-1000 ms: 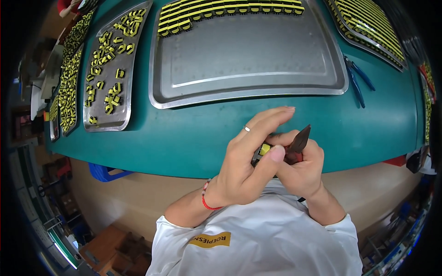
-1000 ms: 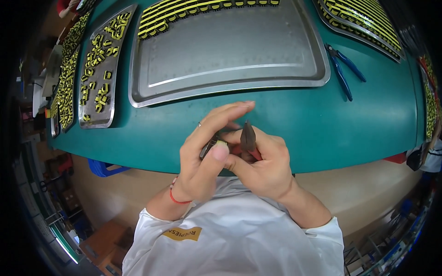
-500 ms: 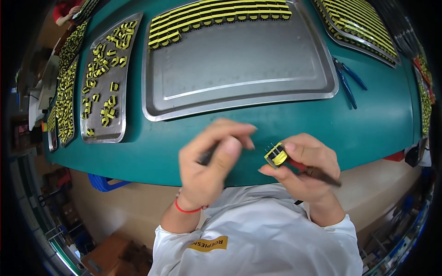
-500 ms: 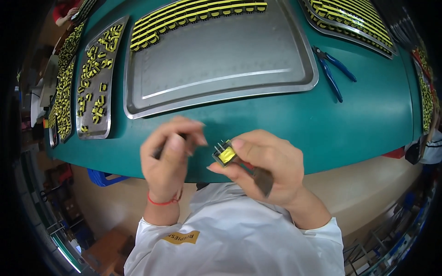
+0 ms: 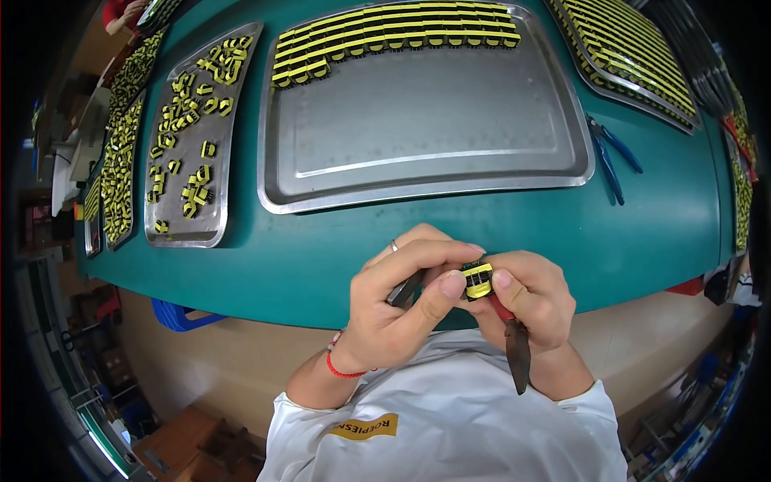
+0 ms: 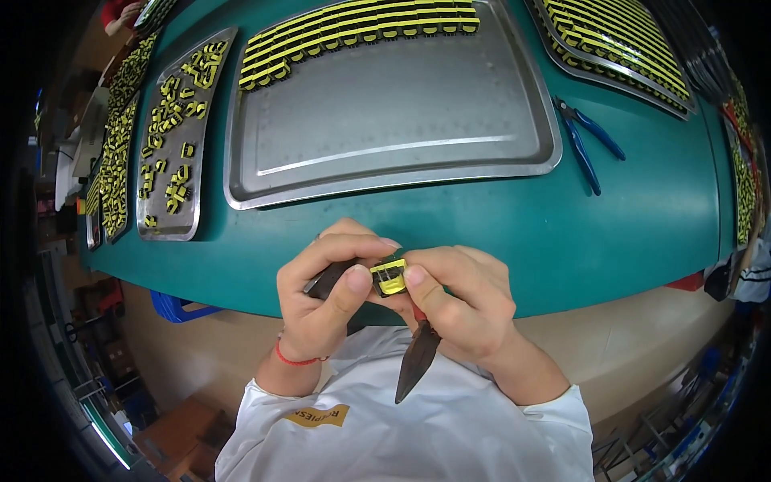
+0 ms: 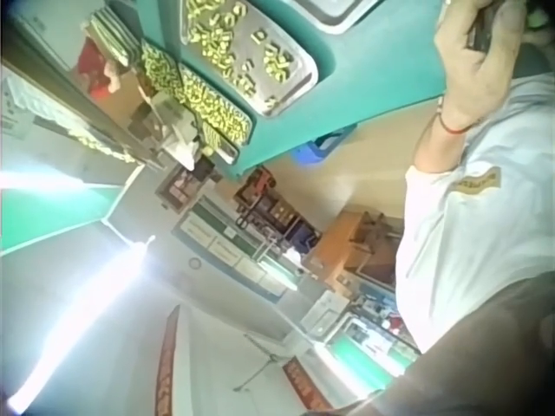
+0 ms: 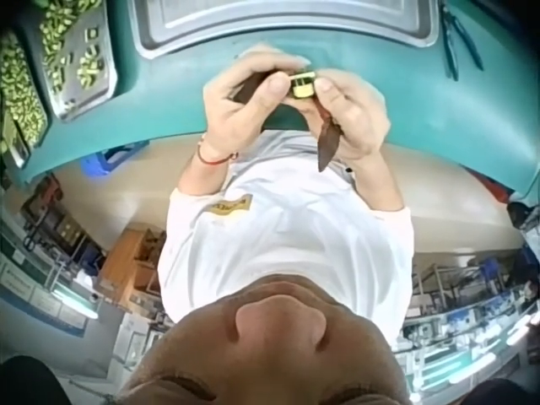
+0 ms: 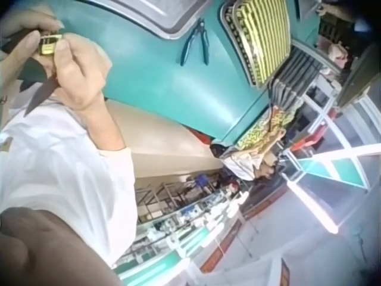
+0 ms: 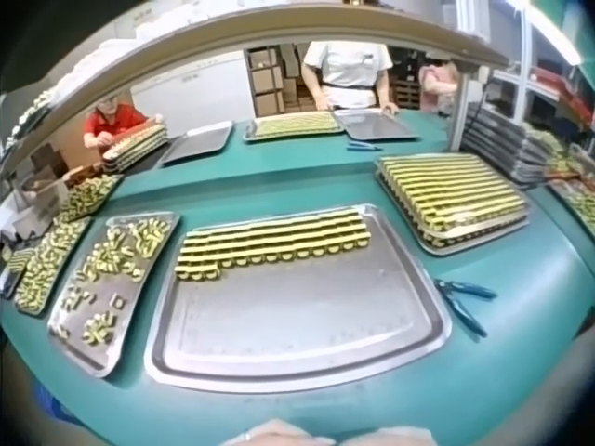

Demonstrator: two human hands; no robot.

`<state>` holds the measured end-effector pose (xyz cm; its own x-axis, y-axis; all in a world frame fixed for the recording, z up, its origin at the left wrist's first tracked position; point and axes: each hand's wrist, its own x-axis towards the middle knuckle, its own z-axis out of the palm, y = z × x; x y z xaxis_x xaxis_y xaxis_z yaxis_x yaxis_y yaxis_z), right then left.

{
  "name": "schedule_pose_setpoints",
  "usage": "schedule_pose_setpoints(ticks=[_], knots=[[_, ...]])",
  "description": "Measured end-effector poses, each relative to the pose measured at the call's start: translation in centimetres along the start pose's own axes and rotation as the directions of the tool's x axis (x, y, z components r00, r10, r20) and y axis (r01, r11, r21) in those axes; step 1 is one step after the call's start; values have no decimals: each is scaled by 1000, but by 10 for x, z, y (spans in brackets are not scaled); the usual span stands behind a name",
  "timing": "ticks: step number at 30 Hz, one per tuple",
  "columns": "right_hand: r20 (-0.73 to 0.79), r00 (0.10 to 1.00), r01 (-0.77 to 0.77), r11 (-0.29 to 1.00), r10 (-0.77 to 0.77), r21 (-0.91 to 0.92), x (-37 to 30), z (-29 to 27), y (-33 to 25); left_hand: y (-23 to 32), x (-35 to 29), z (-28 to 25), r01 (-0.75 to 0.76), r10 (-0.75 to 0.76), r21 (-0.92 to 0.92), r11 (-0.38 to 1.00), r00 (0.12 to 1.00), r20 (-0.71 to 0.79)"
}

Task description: The person assembles small electronic components by attaching yellow plastic parts to black bases using pliers.

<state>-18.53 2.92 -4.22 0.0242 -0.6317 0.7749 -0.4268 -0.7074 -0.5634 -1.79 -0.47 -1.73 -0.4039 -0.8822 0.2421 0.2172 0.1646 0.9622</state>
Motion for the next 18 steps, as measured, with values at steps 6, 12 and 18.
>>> schedule_pose_setpoints(ticks=[6,12,18], knots=[[37,999,-2,1000,3,-15,2,0,-3,10,2,-2,41,-48,122,992,997,62],[154,726,-636,570,670,520,16,-4,-42,0,-6,-6,-38,66,289,957,994,-87],[927,206,-911,-285,314,299,32,-37,-45,-3,-5,-2,-123,187,425,897,976,-112]])
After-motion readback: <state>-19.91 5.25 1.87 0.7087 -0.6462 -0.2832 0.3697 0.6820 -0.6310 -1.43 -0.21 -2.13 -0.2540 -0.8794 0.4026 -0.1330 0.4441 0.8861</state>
